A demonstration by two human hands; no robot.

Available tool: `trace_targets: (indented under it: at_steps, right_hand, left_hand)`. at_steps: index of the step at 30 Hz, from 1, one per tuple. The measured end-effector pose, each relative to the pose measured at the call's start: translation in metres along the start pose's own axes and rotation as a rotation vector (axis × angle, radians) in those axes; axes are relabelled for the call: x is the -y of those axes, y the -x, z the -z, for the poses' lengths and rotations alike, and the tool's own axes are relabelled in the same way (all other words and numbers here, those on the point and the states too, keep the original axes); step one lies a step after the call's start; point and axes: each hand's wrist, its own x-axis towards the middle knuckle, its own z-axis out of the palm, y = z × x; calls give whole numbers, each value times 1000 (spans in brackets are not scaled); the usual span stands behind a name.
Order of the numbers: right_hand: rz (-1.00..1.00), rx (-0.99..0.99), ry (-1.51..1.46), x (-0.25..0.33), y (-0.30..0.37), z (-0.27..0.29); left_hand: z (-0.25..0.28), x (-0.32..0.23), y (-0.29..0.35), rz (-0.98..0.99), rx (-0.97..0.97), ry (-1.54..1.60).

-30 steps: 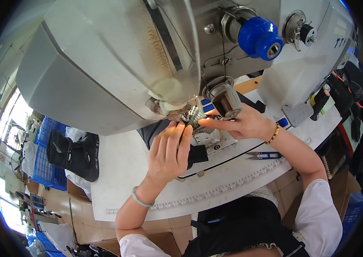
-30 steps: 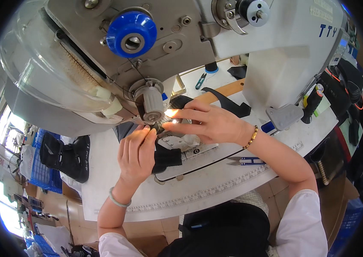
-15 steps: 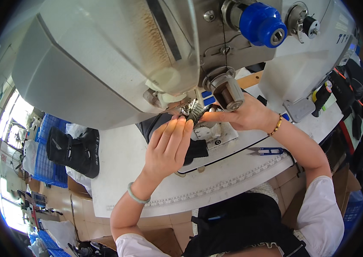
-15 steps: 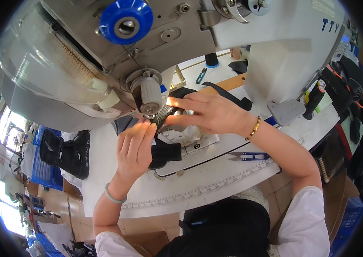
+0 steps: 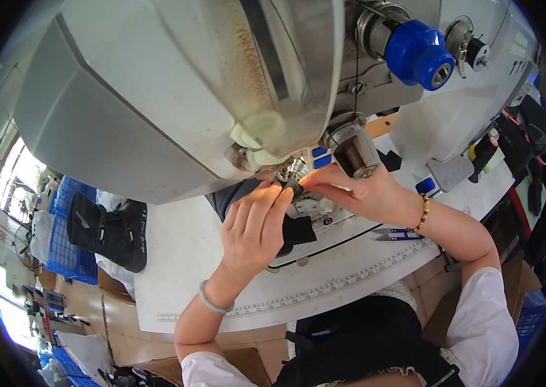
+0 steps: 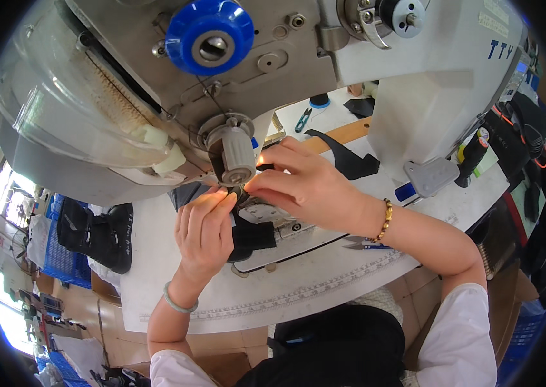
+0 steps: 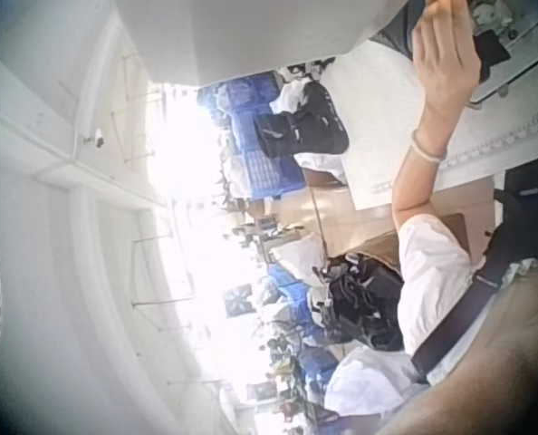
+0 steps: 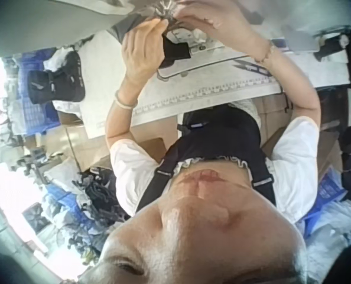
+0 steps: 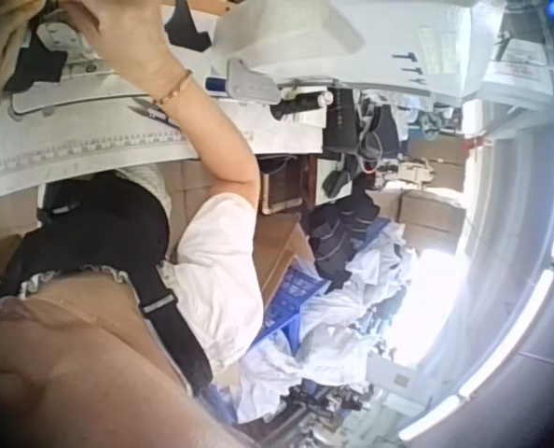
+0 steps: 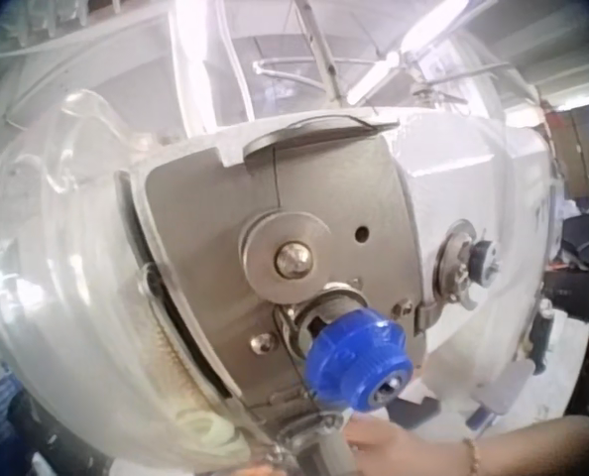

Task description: The person marks a boot upper with a pen, stitches along its edge using a sewing machine, and trims threads with thread snips.

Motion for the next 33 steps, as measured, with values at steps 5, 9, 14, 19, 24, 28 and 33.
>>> trace_targets:
  at_steps: [5, 9, 14, 19, 24, 28, 33]
  right_hand:
    - [74, -18, 117, 5, -5, 2]
    - [117, -23, 149, 4, -2, 1]
    - [160, -25, 141, -2, 1, 3]
    - [156, 22, 134, -4, 0, 7]
    - [116, 7, 93, -8, -1, 10]
    - [81, -7, 141, 8, 25, 25]
    - [-376, 322, 510, 39, 118, 36]
  left_hand:
    - [-2, 1, -1, 18, -20, -40]
    - [6, -2, -8, 30, 46, 1]
    - [1, -4, -4, -4, 62, -78]
    - [3, 2, -4, -125, 61, -125]
    - [-3, 2, -3, -213, 16, -141]
    - [-5, 1, 0, -177, 10, -107]
    - [-2, 0, 6, -131, 22, -87]
